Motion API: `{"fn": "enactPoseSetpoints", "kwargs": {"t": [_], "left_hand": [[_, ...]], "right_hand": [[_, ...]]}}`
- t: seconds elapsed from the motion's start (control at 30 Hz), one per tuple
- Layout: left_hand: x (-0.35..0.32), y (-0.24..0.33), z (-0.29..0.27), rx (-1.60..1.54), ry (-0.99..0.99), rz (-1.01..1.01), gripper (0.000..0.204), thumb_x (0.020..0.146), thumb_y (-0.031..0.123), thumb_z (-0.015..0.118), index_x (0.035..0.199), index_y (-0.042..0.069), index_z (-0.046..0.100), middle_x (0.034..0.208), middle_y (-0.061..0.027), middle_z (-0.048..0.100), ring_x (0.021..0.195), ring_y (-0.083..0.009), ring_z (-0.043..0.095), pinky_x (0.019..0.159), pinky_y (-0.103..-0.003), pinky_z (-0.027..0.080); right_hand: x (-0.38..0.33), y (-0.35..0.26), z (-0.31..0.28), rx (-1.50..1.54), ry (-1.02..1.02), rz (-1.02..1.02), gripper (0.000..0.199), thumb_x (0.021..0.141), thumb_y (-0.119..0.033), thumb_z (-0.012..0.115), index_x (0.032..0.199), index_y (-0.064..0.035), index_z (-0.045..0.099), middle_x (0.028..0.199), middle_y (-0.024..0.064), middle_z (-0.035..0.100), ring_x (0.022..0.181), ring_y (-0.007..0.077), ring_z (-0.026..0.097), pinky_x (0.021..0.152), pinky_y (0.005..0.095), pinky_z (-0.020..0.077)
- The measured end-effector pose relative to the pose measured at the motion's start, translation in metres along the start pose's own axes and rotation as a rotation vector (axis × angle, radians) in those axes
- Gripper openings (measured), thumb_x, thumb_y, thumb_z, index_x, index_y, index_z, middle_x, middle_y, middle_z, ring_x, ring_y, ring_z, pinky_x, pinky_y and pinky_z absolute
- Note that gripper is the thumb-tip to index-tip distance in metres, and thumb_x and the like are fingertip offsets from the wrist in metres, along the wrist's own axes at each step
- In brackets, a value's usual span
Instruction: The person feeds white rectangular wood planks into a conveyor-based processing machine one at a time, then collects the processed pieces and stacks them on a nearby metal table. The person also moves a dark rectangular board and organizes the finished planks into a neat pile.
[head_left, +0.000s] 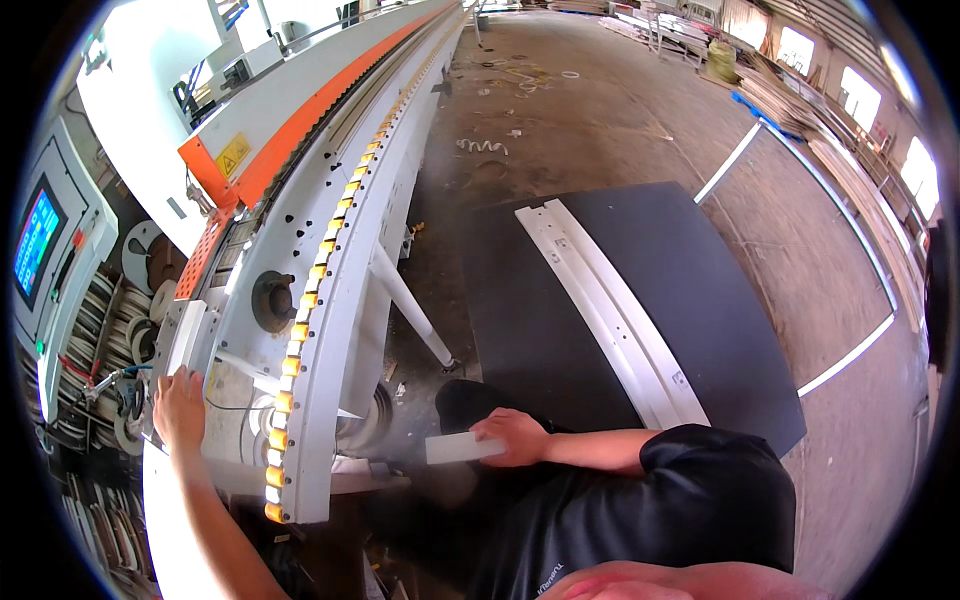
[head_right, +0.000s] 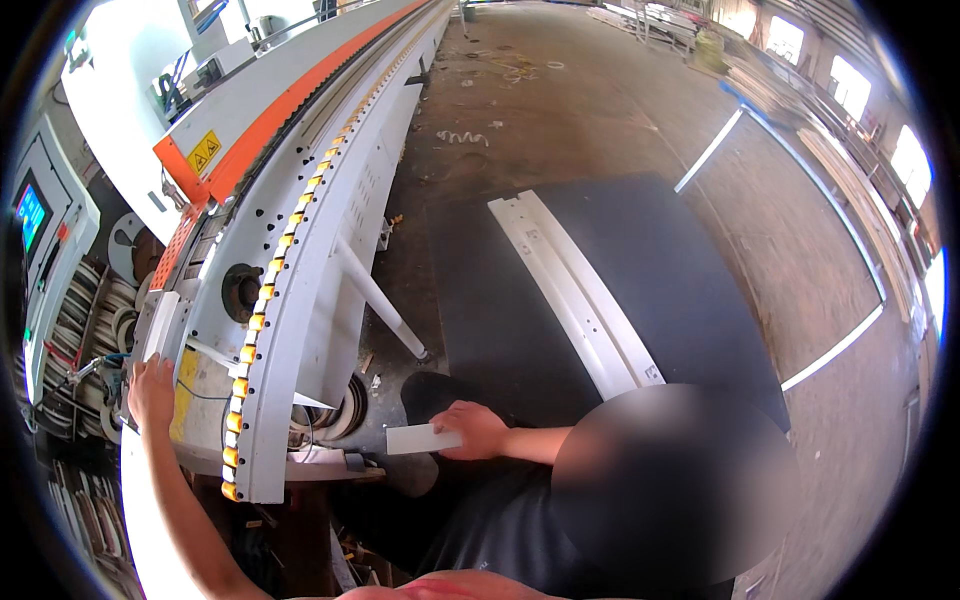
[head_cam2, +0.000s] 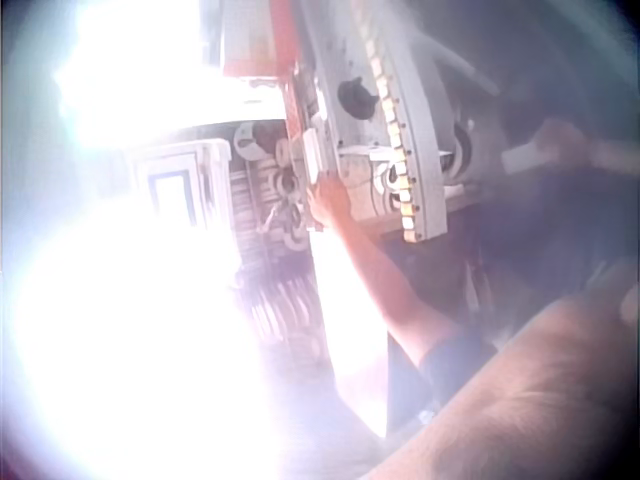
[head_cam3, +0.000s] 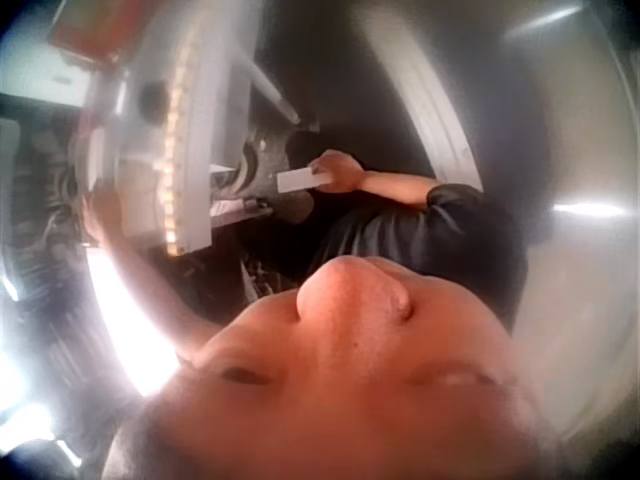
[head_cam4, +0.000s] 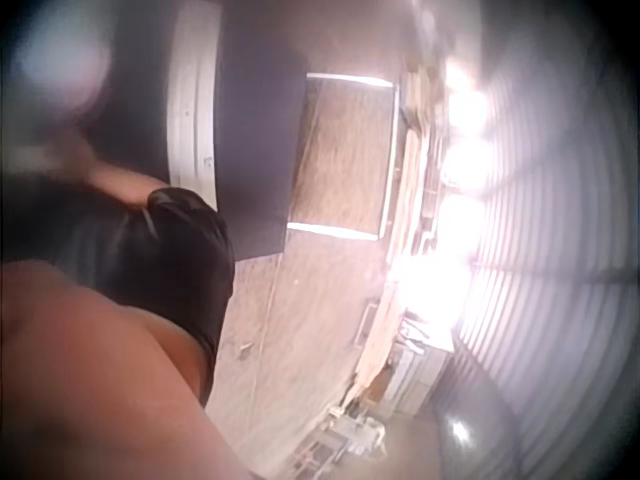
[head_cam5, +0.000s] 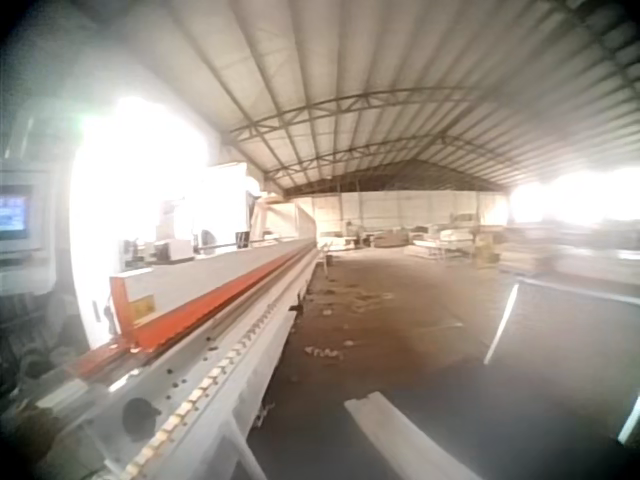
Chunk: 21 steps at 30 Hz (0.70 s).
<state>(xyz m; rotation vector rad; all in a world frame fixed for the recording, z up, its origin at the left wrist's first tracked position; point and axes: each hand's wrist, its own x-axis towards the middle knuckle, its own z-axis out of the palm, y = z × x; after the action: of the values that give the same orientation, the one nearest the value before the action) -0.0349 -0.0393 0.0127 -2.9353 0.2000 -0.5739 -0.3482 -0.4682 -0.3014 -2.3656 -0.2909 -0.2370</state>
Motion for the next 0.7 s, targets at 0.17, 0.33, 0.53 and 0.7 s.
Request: {"fn": "enactPoseSetpoints", "kwargs": {"t": [0.17,0.33,0.53,0.7], "left_hand": [[0.0024,-0.0043,0.0029,0.01,0.005,0.004,0.046,0.109,0.045,0.056,0.14,0.014,0.069,0.131,-0.0131,0.067,0.121,-0.0357,0.064,0.1,-0.049,0.053],[0.0022,-0.0071,0.007,0.002,0.034,0.018,0.048,0.11,0.045,0.053,0.139,0.012,0.071,0.13,-0.0158,0.067,0.12,-0.0378,0.066,0.098,-0.05,0.054],[0.0013,-0.0063,0.0048,0.016,0.029,0.031,0.047,0.11,0.045,0.054,0.14,0.013,0.071,0.13,-0.0139,0.067,0.12,-0.0365,0.066,0.098,-0.049,0.054],[0.0012,-0.0048,0.0044,0.016,0.009,0.007,0.046,0.11,0.044,0.055,0.141,0.013,0.069,0.131,-0.013,0.067,0.121,-0.0364,0.065,0.099,-0.049,0.054]], "right_hand": [[0.0024,0.0024,-0.0004,0.007,0.004,-0.014,0.04,0.084,-0.034,0.085,0.112,-0.0157,0.065,0.133,0.0001,0.072,0.116,0.0291,0.066,0.104,0.0429,0.0539],[0.0035,0.0034,-0.0015,0.002,0.005,-0.017,0.039,0.084,-0.034,0.085,0.112,-0.0156,0.065,0.131,0.0001,0.072,0.116,0.0289,0.066,0.103,0.0432,0.0542],[0.0026,0.0037,0.0013,0.016,0.047,-0.046,0.04,0.082,-0.032,0.086,0.112,-0.015,0.065,0.124,0.0003,0.073,0.112,0.0293,0.066,0.099,0.0438,0.0548],[0.0029,0.0041,0.002,0.003,0.078,-0.071,0.041,0.081,-0.031,0.086,0.112,-0.0152,0.065,0.122,0.0006,0.073,0.11,0.0297,0.067,0.098,0.0439,0.0554]]}}
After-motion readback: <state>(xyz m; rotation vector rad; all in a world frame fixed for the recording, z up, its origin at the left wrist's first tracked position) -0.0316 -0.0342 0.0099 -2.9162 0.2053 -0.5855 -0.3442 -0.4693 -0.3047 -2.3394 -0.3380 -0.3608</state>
